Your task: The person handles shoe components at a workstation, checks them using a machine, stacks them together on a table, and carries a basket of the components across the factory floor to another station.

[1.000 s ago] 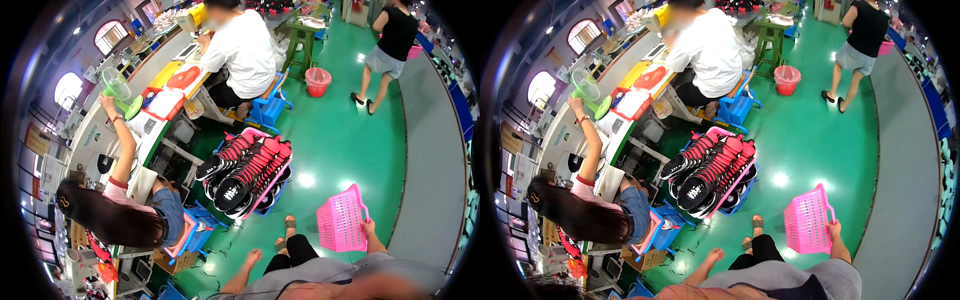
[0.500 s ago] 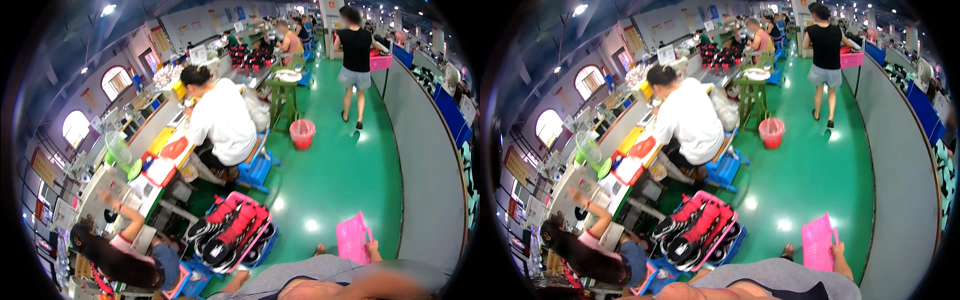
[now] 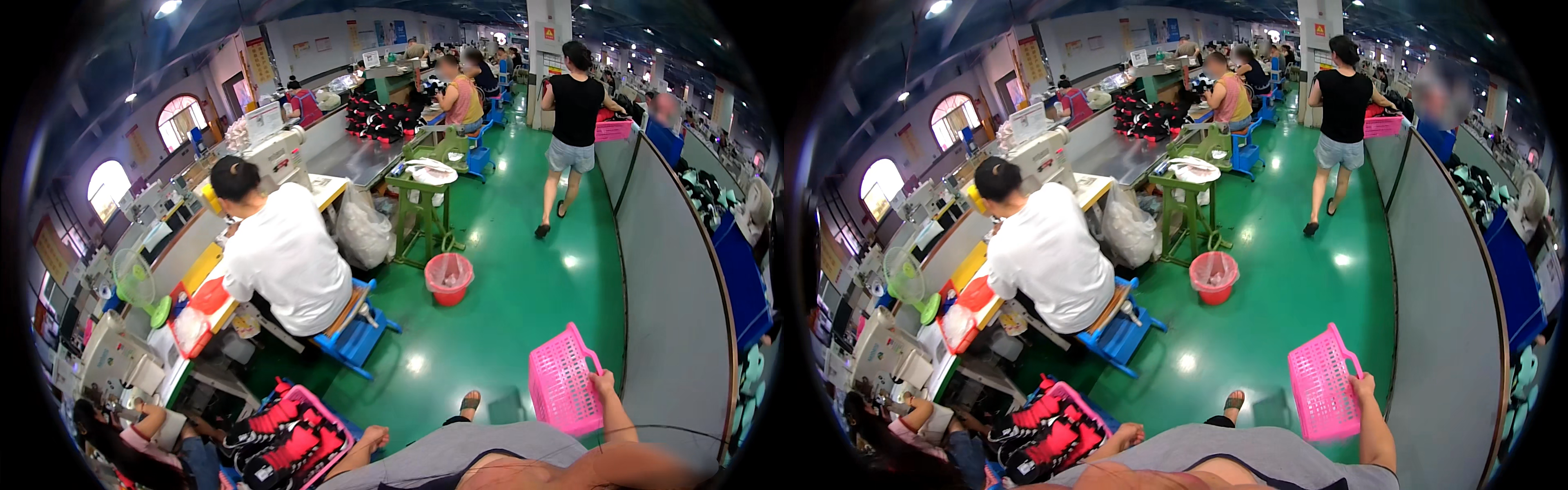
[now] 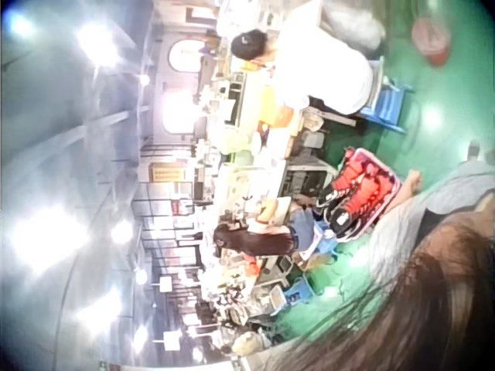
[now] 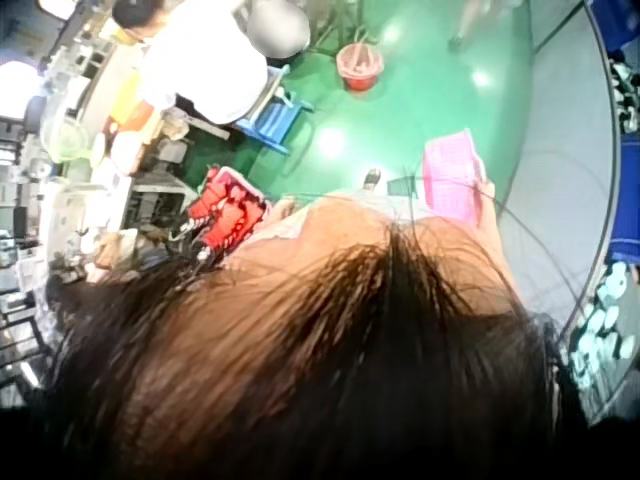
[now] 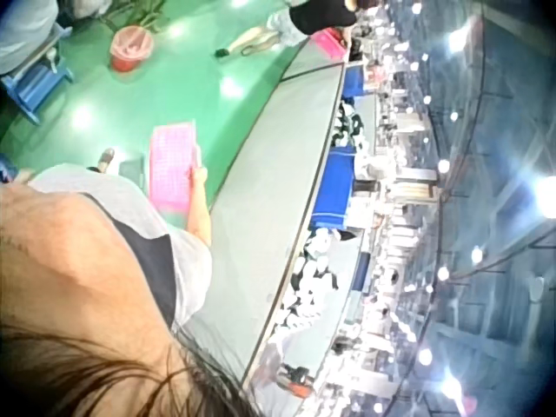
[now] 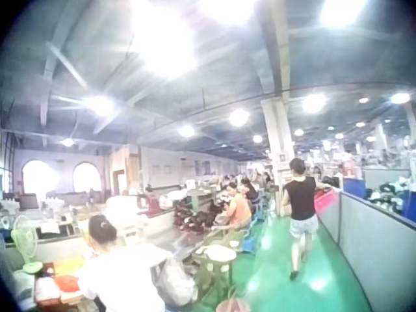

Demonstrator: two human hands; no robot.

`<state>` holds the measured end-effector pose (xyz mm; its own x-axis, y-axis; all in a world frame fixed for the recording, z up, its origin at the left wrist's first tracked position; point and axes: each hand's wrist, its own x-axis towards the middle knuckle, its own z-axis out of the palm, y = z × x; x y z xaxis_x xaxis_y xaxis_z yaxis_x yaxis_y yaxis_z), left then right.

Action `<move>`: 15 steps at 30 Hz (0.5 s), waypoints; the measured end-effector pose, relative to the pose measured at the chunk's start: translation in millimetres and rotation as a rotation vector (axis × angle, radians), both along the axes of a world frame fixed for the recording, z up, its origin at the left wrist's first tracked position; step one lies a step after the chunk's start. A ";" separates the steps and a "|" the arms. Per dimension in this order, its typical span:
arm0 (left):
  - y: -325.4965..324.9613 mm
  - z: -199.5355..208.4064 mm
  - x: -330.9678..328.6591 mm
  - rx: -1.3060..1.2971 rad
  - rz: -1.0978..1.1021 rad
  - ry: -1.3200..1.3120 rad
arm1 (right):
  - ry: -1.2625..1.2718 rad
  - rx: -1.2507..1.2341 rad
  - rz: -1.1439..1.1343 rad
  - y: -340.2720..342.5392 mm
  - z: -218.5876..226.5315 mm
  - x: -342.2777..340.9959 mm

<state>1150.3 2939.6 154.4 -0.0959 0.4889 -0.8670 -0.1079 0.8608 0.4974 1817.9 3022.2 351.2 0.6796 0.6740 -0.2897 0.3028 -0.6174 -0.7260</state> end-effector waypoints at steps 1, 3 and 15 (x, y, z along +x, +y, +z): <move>51.7 -5.3 20.8 -0.020 -0.017 0.019 | -0.009 0.016 -0.021 15.1 7.6 29.6; 162.8 -7.4 75.9 0.081 -0.329 0.171 | -0.022 0.058 -0.066 41.8 10.6 96.7; 708.4 88.8 534.9 0.862 -1.055 0.046 | -0.023 0.585 -0.331 271.3 -5.8 330.3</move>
